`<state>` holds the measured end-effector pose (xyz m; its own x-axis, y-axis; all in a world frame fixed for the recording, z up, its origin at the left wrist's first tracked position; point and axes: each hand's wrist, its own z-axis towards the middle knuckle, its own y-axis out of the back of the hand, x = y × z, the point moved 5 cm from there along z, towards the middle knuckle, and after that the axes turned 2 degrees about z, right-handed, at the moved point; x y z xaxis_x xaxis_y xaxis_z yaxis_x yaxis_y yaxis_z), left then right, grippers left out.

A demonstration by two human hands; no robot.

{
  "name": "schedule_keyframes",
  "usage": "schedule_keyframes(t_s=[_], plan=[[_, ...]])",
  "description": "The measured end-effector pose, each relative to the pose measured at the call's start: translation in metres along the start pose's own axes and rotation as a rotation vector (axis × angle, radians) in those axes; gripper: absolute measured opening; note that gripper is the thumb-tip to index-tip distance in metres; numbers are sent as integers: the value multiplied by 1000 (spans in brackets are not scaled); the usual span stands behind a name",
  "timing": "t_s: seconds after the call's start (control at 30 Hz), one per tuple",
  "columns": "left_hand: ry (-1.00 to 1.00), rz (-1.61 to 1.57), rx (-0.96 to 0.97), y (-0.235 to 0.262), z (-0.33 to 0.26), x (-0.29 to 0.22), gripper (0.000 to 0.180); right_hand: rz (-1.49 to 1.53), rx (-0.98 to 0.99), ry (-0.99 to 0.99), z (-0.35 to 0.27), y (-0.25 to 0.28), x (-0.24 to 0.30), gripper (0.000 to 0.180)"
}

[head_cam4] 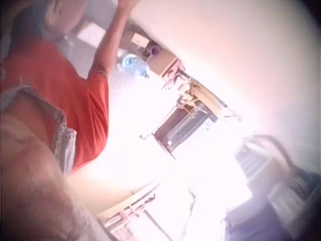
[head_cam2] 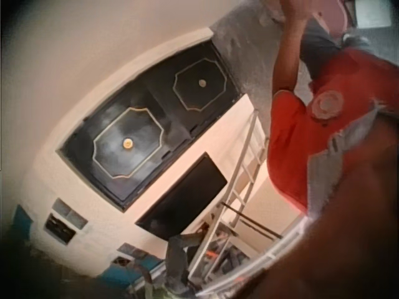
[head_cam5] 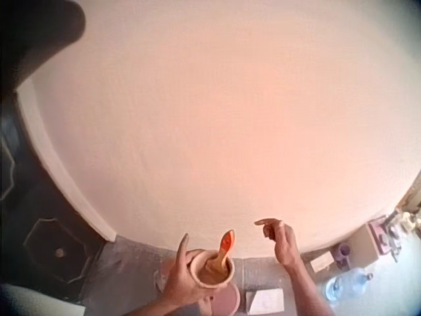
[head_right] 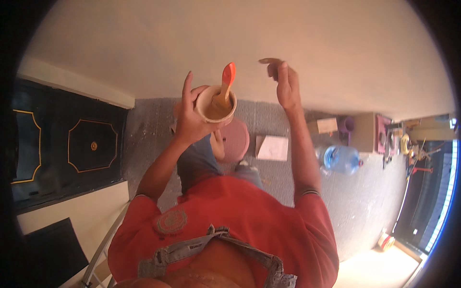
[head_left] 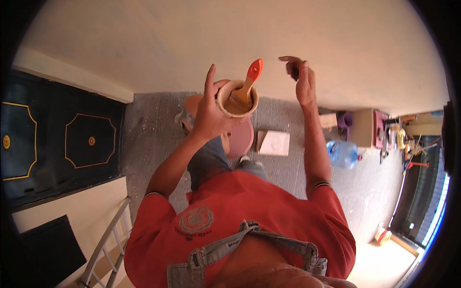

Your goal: The person paints a ceiling using a paintbrush and a small container of paint. They repeatedly dip the brush into the container and apply paint to the ceiling surface in broad strokes.

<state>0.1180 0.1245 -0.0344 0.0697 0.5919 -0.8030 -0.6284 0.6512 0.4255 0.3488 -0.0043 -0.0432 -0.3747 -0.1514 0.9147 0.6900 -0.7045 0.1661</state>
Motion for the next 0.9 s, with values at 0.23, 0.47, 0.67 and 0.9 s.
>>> schedule_keyframes(t_s=[0.23, 0.47, 0.67, 0.9], plan=[[84, 28, 100, 117, 130, -30, 134, -590, 164, 823, 253, -6, 187, 27], [-50, -3, 70, 194, 225, -118, 128, -430, 604, 717, 317, -49, 250, 22], [-11, -83, 26, 229, 252, -186, 125, 171, 371, 94, 267, -65, 274, 72], [37, 59, 49, 239, 265, -251, 126, 147, 390, -48, 245, -60, 346, 69]])
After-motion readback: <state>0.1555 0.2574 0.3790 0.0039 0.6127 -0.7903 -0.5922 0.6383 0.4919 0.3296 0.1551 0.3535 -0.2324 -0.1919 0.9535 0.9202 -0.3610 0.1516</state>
